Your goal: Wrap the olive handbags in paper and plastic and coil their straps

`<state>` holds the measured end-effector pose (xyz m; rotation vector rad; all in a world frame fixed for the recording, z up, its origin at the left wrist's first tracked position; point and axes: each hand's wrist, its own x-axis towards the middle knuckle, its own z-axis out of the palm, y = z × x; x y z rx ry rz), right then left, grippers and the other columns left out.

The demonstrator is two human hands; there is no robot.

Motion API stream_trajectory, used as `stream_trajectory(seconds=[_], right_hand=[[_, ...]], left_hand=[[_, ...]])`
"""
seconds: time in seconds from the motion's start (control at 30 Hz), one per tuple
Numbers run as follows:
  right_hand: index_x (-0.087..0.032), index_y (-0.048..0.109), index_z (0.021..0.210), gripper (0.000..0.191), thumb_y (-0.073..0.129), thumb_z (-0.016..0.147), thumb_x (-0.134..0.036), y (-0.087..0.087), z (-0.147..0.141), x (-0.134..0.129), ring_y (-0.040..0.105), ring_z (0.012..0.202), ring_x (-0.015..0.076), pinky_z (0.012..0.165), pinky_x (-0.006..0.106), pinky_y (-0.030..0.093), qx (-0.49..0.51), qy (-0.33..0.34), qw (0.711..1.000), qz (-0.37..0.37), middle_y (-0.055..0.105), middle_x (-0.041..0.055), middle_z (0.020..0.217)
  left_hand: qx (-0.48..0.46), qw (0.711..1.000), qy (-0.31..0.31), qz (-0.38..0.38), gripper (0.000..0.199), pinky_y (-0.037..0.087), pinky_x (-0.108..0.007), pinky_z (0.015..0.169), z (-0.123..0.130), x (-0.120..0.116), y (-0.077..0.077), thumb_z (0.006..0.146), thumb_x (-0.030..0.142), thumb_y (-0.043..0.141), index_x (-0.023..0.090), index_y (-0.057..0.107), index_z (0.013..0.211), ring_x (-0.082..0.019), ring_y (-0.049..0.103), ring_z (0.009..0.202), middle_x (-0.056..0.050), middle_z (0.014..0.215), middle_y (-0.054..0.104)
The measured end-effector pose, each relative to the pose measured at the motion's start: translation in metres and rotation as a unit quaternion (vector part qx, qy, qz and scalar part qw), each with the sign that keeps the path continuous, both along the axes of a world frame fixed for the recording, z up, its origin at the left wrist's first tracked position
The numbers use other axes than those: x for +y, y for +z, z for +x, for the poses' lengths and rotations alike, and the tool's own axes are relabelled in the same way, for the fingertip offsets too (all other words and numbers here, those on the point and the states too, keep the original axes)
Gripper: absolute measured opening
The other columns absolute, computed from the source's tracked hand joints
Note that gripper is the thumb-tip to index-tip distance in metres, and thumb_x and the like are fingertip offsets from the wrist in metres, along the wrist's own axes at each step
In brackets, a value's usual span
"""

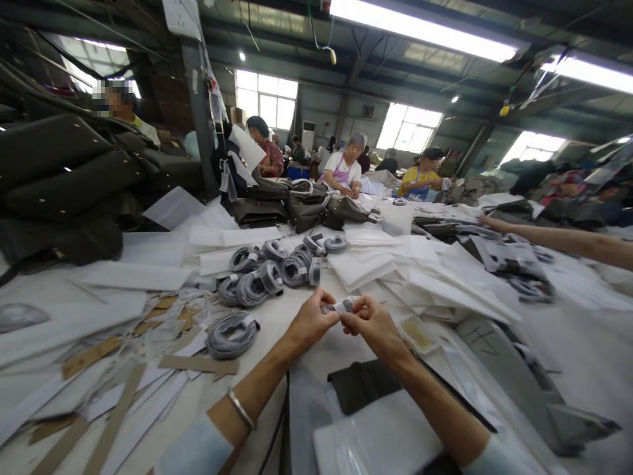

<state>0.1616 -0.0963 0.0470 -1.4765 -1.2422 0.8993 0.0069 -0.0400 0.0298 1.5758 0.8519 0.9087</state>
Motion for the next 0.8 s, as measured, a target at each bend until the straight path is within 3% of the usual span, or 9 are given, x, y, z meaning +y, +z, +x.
stream_trajectory(seconds=[0.13,0.23,0.33,0.43,0.5,0.6,0.67,0.73,0.8], right_hand=[[-0.021,0.045,0.074,0.046,0.075,0.069,-0.055,-0.007,0.0,0.001,0.064,0.048,0.0171,0.045,0.024,0.045,-0.048,-0.026,0.998,-0.04,0.065,-0.0005,0.056],[-0.022,0.049,0.074,0.041,0.068,0.077,-0.058,-0.011,0.008,-0.001,0.058,0.043,0.0149,0.042,0.023,0.041,-0.219,-0.059,0.974,-0.014,0.059,-0.0032,0.051],[-0.02,0.061,0.087,0.033,0.071,0.081,-0.05,-0.007,0.019,-0.001,0.065,0.063,0.0194,0.059,0.029,0.048,-0.438,-0.073,0.881,0.163,0.068,0.0027,0.07],[-0.022,0.062,0.119,0.035,0.069,0.087,-0.033,0.004,0.023,0.002,0.063,0.106,0.0264,0.093,0.041,0.045,-0.554,0.046,0.763,0.33,0.068,0.0095,0.114],[-0.023,0.055,0.133,0.043,0.062,0.09,-0.023,0.01,0.023,0.006,0.055,0.121,0.0258,0.108,0.044,0.035,-0.578,0.133,0.712,0.376,0.063,0.0086,0.128],[-0.019,0.051,0.137,0.044,0.05,0.093,-0.015,0.01,0.026,0.015,0.056,0.12,0.0228,0.114,0.044,0.028,-0.59,0.192,0.689,0.374,0.064,0.0092,0.126],[-0.019,0.053,0.134,0.042,0.046,0.092,-0.014,0.002,0.033,0.027,0.061,0.108,0.0221,0.112,0.045,0.03,-0.603,0.22,0.685,0.343,0.068,0.0097,0.117],[-0.02,0.061,0.121,0.033,0.05,0.091,-0.02,-0.014,0.041,0.044,0.065,0.094,0.0234,0.105,0.046,0.036,-0.616,0.239,0.682,0.313,0.072,0.0093,0.103],[-0.021,0.067,0.104,0.022,0.054,0.087,-0.023,-0.036,0.048,0.062,0.067,0.083,0.0241,0.092,0.043,0.044,-0.628,0.263,0.678,0.275,0.073,0.0082,0.09]], left_hand=[[-0.004,1.0,0.017,-0.01,0.022,0.038,-0.023,0.062,0.0,0.001,-0.003,0.069,0.023,0.063,0.017,0.053,0.088,-0.013,0.055,0.069,0.001,0.076,0.059],[-0.052,0.996,0.002,-0.076,0.025,0.038,-0.022,0.058,-0.001,0.003,-0.005,0.068,0.024,0.065,0.017,0.054,0.089,-0.012,0.053,0.064,0.001,0.074,0.059],[-0.088,0.989,-0.031,-0.115,0.029,0.038,-0.022,0.056,-0.001,0.004,-0.004,0.065,0.025,0.067,0.015,0.053,0.089,-0.011,0.053,0.061,0.001,0.072,0.059],[-0.097,0.987,-0.039,-0.124,0.03,0.043,-0.022,0.06,0.001,0.002,-0.001,0.066,0.026,0.066,0.015,0.052,0.091,-0.012,0.057,0.064,0.0,0.075,0.06],[-0.097,0.987,-0.034,-0.127,0.031,0.046,-0.023,0.065,0.002,-0.001,0.0,0.069,0.026,0.064,0.015,0.051,0.095,-0.012,0.06,0.069,-0.001,0.079,0.062],[-0.072,0.989,-0.022,-0.128,0.034,0.049,-0.025,0.07,0.001,-0.002,-0.001,0.07,0.027,0.067,0.014,0.055,0.099,-0.014,0.062,0.072,-0.002,0.081,0.065],[-0.031,0.992,-0.017,-0.124,0.047,0.051,-0.031,0.073,-0.004,0.001,-0.001,0.061,0.027,0.077,0.013,0.059,0.102,-0.02,0.065,0.077,-0.005,0.082,0.068],[0.055,0.997,0.004,-0.063,0.067,0.051,-0.04,0.085,-0.011,0.005,0.001,0.06,0.03,0.081,0.013,0.056,0.12,-0.029,0.066,0.094,-0.012,0.1,0.07],[0.136,0.99,0.036,0.031,0.076,0.047,-0.046,0.096,-0.017,0.008,0.009,0.069,0.035,0.077,0.013,0.047,0.135,-0.034,0.062,0.111,-0.019,0.122,0.064]])
